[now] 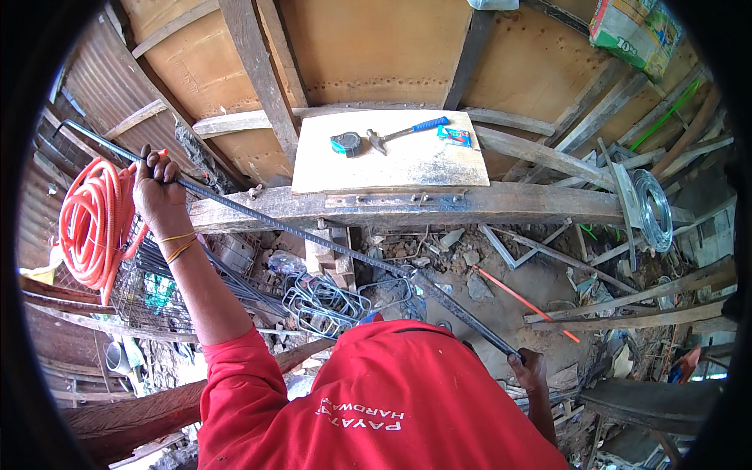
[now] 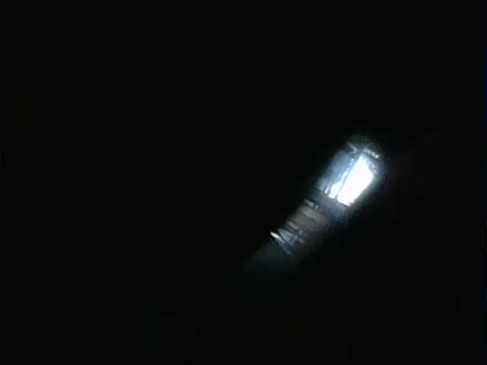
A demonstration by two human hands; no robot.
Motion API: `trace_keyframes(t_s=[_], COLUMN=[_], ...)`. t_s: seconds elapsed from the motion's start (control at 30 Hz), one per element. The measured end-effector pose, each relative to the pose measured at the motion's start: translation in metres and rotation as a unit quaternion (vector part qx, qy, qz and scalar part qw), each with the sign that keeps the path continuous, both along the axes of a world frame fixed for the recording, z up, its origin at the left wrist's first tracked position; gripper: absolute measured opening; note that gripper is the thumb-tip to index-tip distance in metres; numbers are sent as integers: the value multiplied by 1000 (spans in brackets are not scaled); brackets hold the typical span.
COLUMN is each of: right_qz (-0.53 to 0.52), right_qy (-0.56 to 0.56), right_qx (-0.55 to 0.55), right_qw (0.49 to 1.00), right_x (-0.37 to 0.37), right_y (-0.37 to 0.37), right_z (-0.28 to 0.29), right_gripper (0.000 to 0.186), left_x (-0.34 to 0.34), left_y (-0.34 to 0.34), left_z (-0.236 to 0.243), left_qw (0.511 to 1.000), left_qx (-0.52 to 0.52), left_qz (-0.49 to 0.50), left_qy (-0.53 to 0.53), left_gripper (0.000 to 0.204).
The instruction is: The person bends metal rods into U-shapes using a wooden beam as a fulcrum. They repeatedly position the rods, apply force to bend them, and place the finished pieces aside.
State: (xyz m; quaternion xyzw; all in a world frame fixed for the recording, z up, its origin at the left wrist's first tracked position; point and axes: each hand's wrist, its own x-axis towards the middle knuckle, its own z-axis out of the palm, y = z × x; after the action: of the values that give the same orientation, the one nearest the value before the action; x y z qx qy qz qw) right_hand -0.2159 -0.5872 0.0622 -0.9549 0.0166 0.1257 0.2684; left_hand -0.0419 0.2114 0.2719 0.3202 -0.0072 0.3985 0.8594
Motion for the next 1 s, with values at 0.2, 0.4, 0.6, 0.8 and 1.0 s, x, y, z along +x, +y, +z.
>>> trace_keyframes(t_s=[0.2, 0.4, 0.6, 0.8, 1.0], right_qz=[15, 22, -7, 76, 65], right_qy=[-37, -21, 50, 24, 26], right_qx=[4, 2, 89, -1, 5], right_qw=[999, 1000, 995, 997, 998], right_x=[1, 9, 9, 22, 60], right_y=[-2, -13, -18, -9, 40], right_z=[5, 23, 16, 35, 63], right_gripper=[81, 78, 75, 53, 40], left_x=[5, 7, -13, -15, 12], left_y=[5, 7, 3, 19, -66], left_z=[-12, -14, -34, -47, -89], left_qw=[999, 999, 999, 993, 989], left_qx=[-4, -28, -38, -105, -113], left_qz=[-35, -37, 4, -57, -48], left_qy=[-19, 15, 23, 3, 77], left_gripper=[21, 21, 24, 23, 19])
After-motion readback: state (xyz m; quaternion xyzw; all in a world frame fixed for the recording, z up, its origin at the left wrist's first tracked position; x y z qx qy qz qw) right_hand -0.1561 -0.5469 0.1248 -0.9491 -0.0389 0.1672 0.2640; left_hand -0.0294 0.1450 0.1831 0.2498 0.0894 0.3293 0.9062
